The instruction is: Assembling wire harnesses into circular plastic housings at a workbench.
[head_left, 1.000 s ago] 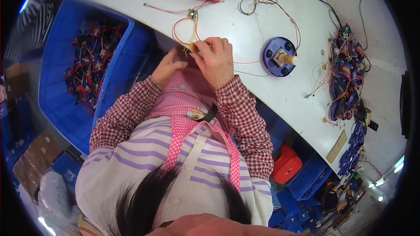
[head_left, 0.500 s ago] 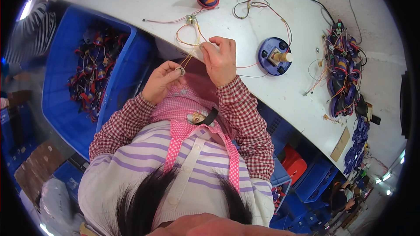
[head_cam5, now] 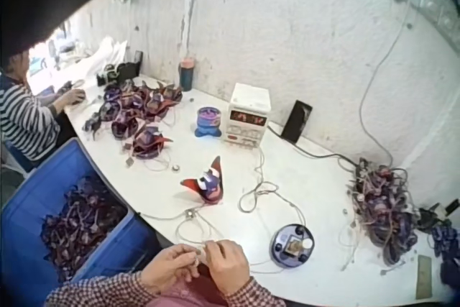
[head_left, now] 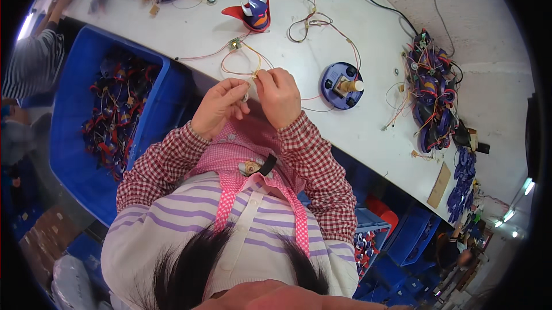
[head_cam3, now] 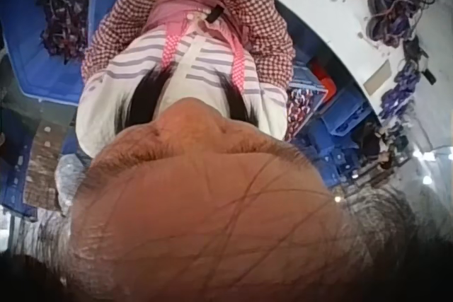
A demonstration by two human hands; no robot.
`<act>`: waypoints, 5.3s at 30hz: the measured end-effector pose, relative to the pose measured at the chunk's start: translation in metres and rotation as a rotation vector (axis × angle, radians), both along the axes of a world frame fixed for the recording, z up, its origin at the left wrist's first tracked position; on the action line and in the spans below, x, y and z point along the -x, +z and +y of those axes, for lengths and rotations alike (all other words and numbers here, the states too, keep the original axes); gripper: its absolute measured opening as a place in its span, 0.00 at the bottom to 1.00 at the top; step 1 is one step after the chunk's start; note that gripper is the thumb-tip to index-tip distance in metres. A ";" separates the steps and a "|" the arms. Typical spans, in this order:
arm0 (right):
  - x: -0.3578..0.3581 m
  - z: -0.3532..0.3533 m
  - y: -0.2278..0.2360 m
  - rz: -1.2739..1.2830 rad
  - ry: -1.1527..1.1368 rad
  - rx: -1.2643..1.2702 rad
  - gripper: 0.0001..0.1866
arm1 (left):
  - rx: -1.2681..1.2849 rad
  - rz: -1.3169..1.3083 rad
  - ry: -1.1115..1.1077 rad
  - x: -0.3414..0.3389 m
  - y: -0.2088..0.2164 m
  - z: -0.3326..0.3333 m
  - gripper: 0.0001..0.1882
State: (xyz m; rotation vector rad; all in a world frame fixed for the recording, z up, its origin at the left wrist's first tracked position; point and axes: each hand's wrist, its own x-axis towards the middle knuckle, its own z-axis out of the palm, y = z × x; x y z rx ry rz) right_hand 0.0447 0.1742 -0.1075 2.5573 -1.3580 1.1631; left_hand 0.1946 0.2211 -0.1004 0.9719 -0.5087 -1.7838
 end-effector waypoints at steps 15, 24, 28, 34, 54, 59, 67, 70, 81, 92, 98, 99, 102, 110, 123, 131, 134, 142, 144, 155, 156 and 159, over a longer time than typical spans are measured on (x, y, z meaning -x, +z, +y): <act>0.002 0.020 0.009 -0.282 0.129 -0.283 0.13 | -0.026 -0.102 -0.002 0.011 0.000 -0.018 0.11; 0.007 0.019 0.002 -0.392 0.076 -0.408 0.10 | -0.067 -0.094 0.028 0.015 -0.002 -0.017 0.07; 0.010 0.017 0.000 -0.403 0.124 -0.356 0.10 | -0.062 -0.071 0.065 0.017 0.001 -0.019 0.07; 0.012 0.014 -0.001 -0.373 0.119 -0.278 0.09 | -0.061 -0.080 0.052 0.018 0.000 -0.019 0.07; 0.015 0.019 -0.022 -0.501 0.124 -0.306 0.10 | -0.089 -0.179 -0.036 0.020 -0.003 -0.024 0.09; 0.015 0.018 -0.026 -0.470 0.119 -0.281 0.11 | -0.083 -0.212 -0.044 0.021 -0.006 -0.026 0.09; 0.037 0.030 0.004 -0.432 -0.007 -0.232 0.19 | 0.023 -0.137 0.135 0.046 0.004 -0.050 0.19; 0.085 0.048 0.021 -0.432 -0.128 -0.282 0.17 | 0.006 -0.238 0.146 0.037 0.020 -0.032 0.24; 0.148 0.004 0.034 -0.417 -0.223 -0.375 0.21 | 1.171 -1.275 0.017 0.128 -0.005 -0.056 0.44; 0.151 -0.014 0.027 -0.148 -0.241 -0.281 0.10 | 1.115 -1.356 -0.260 0.161 -0.026 -0.105 0.57; 0.159 -0.015 0.028 -0.183 -0.158 0.125 0.08 | 1.061 -1.368 -0.277 0.156 -0.023 -0.105 0.55; 0.167 -0.020 0.041 -0.213 -0.243 0.092 0.07 | 1.061 -1.353 -0.282 0.157 -0.021 -0.102 0.55; 0.203 -0.051 0.046 -0.197 -0.405 -0.020 0.08 | 1.133 -1.320 -0.225 0.151 -0.016 -0.099 0.51; 0.261 -0.074 -0.003 -0.307 -0.566 -0.376 0.19 | 0.783 -1.454 0.251 -0.006 0.000 -0.083 0.23; -0.020 -0.075 0.012 0.231 -0.063 -0.405 0.17 | 0.639 -1.610 0.108 -0.025 -0.031 -0.175 0.46; -0.035 -0.076 -0.002 0.066 -0.075 -0.480 0.12 | 0.708 -1.443 0.160 -0.035 -0.039 -0.188 0.37; -0.011 -0.065 0.029 -0.195 0.005 -0.735 0.12 | 0.805 -1.270 -0.065 -0.033 -0.034 -0.190 0.27; 0.117 -0.035 0.056 -0.831 -0.252 -0.754 0.11 | 0.467 -0.120 -0.342 0.056 0.033 -0.124 0.19; 0.141 -0.033 0.038 -0.741 -0.365 -0.589 0.11 | 0.506 -0.166 -0.499 0.082 0.032 -0.117 0.21; 0.184 -0.027 -0.002 -0.628 -0.461 -0.399 0.13 | 0.674 -0.698 -0.337 0.134 0.003 -0.096 0.39; 0.172 -0.030 0.013 -0.629 -0.441 -0.403 0.13 | 0.639 -0.501 -0.313 0.130 0.008 -0.094 0.38; 0.121 -0.027 0.067 -0.715 -0.336 -0.409 0.13 | 0.579 -0.020 -0.173 0.107 0.025 -0.086 0.32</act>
